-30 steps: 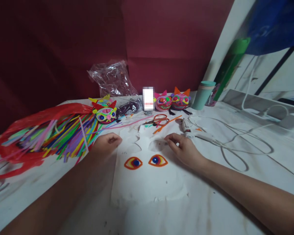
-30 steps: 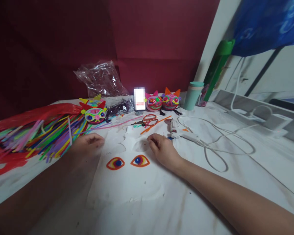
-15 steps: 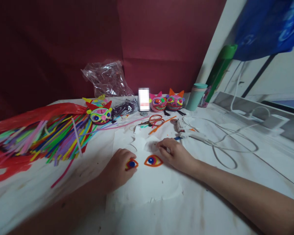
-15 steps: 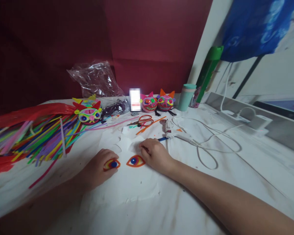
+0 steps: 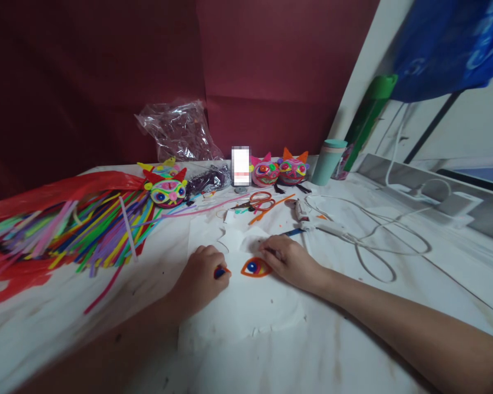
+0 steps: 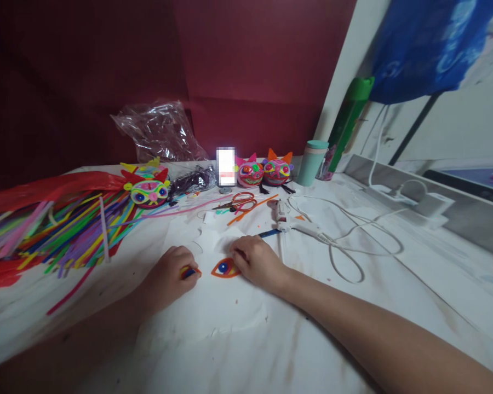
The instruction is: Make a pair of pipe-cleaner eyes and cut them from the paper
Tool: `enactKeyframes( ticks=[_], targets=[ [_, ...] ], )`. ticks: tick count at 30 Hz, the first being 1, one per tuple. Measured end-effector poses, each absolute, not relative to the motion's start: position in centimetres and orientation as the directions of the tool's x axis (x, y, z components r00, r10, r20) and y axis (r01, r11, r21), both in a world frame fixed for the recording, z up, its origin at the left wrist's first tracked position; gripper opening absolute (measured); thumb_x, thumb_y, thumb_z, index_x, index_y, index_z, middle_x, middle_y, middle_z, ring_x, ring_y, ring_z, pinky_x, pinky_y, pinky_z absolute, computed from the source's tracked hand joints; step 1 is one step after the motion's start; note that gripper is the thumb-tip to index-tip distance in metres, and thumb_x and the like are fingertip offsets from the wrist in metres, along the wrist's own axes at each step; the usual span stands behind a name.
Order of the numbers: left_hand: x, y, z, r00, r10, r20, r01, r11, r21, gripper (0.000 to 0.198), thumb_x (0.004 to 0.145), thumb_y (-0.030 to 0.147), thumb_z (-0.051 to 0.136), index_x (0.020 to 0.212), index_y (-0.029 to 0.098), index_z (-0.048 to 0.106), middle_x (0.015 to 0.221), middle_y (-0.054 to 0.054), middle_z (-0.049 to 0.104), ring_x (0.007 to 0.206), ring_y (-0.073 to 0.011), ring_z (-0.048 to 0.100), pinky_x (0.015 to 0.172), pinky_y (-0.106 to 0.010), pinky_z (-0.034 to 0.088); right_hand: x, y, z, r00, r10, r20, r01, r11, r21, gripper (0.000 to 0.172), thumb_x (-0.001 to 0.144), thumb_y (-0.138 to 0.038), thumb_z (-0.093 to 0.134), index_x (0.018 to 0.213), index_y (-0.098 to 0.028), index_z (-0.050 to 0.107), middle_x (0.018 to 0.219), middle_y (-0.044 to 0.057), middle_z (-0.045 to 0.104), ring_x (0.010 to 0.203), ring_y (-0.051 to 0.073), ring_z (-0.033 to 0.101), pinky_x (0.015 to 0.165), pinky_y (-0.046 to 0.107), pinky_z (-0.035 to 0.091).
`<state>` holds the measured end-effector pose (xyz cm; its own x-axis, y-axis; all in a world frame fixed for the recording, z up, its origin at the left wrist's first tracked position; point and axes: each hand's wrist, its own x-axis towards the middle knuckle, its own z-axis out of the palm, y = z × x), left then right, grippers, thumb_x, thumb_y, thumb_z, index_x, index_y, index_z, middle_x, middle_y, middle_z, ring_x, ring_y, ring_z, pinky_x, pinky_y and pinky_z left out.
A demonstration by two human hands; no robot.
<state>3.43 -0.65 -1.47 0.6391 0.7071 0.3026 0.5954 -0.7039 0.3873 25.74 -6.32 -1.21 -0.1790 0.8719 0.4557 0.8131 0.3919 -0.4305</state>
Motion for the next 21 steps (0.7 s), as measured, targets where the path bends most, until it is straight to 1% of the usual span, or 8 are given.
enactKeyframes(
  ticks=[6, 13, 17, 21],
  targets=[
    [3.63, -0.66, -1.18, 0.659, 0.699, 0.278, 0.607, -0.713, 0.351, 0.011, 0.07, 0.012, 0.057, 0.062, 0.019, 0.055, 0.073, -0.002, 0.058, 0.077, -0.0192, 0.051, 0.07, -0.031, 0.041, 25.63, -6.32, -1.34, -0.173, 0.88, 0.443, 0.814, 0.381, -0.438, 0.017, 0.08, -0.011, 0.049, 0.08, -0.018, 0.065, 0.077, 0.005, 0.069, 0.074, 0.018, 0.062, 0.073, 0.029, 0.046],
    [3.67, -0.48, -0.89, 0.689, 0.676, 0.262, 0.603, -0.735, 0.31, 0.012, 0.075, 0.017, 0.058, 0.063, 0.019, 0.053, 0.074, -0.002, 0.056, 0.078, -0.0195, 0.051, 0.07, -0.031, 0.04, 25.62, -6.36, -1.09, -0.188, 0.875, 0.445, 0.806, 0.397, -0.439, 0.017, 0.081, -0.011, 0.049, 0.079, -0.017, 0.065, 0.076, 0.005, 0.068, 0.073, 0.018, 0.061, 0.072, 0.029, 0.045],
    [3.85, -0.52, -0.86, 0.702, 0.669, 0.245, 0.609, -0.742, 0.281, 0.013, 0.075, 0.017, 0.055, 0.063, 0.019, 0.051, 0.074, -0.002, 0.056, 0.078, -0.0193, 0.051, 0.07, -0.031, 0.04, 25.67, -6.43, -0.92, -0.19, 0.876, 0.444, 0.797, 0.402, -0.451, 0.018, 0.08, -0.01, 0.049, 0.078, -0.016, 0.065, 0.074, 0.005, 0.067, 0.071, 0.017, 0.061, 0.071, 0.028, 0.045],
    [3.94, -0.54, -0.97, 0.696, 0.678, 0.234, 0.62, -0.733, 0.279, 0.012, 0.076, 0.017, 0.054, 0.064, 0.019, 0.052, 0.075, -0.003, 0.056, 0.079, -0.02, 0.051, 0.071, -0.032, 0.04, 25.59, -6.51, -0.79, -0.179, 0.878, 0.444, 0.798, 0.393, -0.456, 0.016, 0.081, -0.011, 0.05, 0.079, -0.016, 0.065, 0.075, 0.005, 0.068, 0.073, 0.017, 0.061, 0.074, 0.028, 0.045]
  ],
)
